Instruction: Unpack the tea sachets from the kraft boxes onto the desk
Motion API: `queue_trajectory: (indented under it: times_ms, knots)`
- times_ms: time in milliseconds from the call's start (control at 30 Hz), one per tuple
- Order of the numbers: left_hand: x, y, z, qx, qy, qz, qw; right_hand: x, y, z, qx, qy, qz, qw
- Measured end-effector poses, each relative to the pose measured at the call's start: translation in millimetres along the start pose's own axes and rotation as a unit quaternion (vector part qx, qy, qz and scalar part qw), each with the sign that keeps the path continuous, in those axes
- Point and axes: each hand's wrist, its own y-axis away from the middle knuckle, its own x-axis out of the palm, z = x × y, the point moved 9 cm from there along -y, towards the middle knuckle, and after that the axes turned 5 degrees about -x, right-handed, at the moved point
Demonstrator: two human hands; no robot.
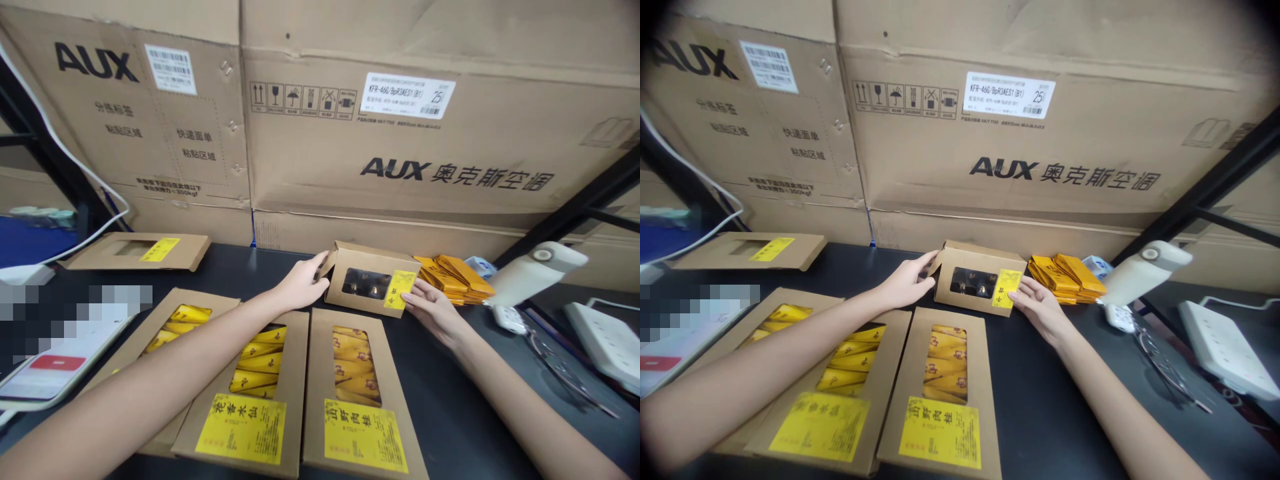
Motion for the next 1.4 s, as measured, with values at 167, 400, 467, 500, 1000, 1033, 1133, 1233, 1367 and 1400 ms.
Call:
queue_trajectory:
  times_ms: [167,400,467,500,1000,1033,1133,1233,1367,1400]
  knots:
    - [-0.1,0.3,-0.4,0.005,-0.039,0.003,0.999,0.6,-0.2,2.7,-0.009,0.015,0.009,1.0]
    - [-0.6,0.9,1.4,0.001,-0.047,0.006,0.999,-7.1,-3.1,1.1,-0.001,0.007,-0.006,1.0]
    - [-0.9,-1.1,7.9,-0.017,-0.032,0.001,0.999,-10.3,-3.6,0.0,0.004,0.003,-0.012,1.0]
    - [-1.0,-2.6,11.6,-0.025,-0.018,-0.004,1.0,-10.9,-3.6,-0.2,0.006,0.002,-0.013,1.0]
    - [-25.1,-8.8,39.4,-0.104,0.151,-0.131,0.974,-9.5,-4.2,1.8,0.004,0.006,0.004,1.0]
    - [-25.8,-8.4,40.7,-0.107,0.157,-0.135,0.972,-9.6,-4.3,1.3,0.007,0.004,0.004,1.0]
    - [-28.0,-7.1,40.9,-0.105,0.173,-0.146,0.968,-9.2,-4.3,0.3,0.016,-0.001,0.006,1.0]
    - [-31.4,-5.1,39.6,-0.108,0.195,-0.162,0.961,-9.2,-3.8,0.5,0.018,-0.004,0.003,1.0]
    - [-38.1,-1.2,38.3,-0.126,0.23,-0.195,0.945,-9.6,-3.9,-0.4,0.021,-0.011,0.0,1.0]
    - [-39.1,-0.5,38.0,-0.131,0.236,-0.199,0.942,-10.1,-4.1,-1.2,0.024,-0.013,-0.001,1.0]
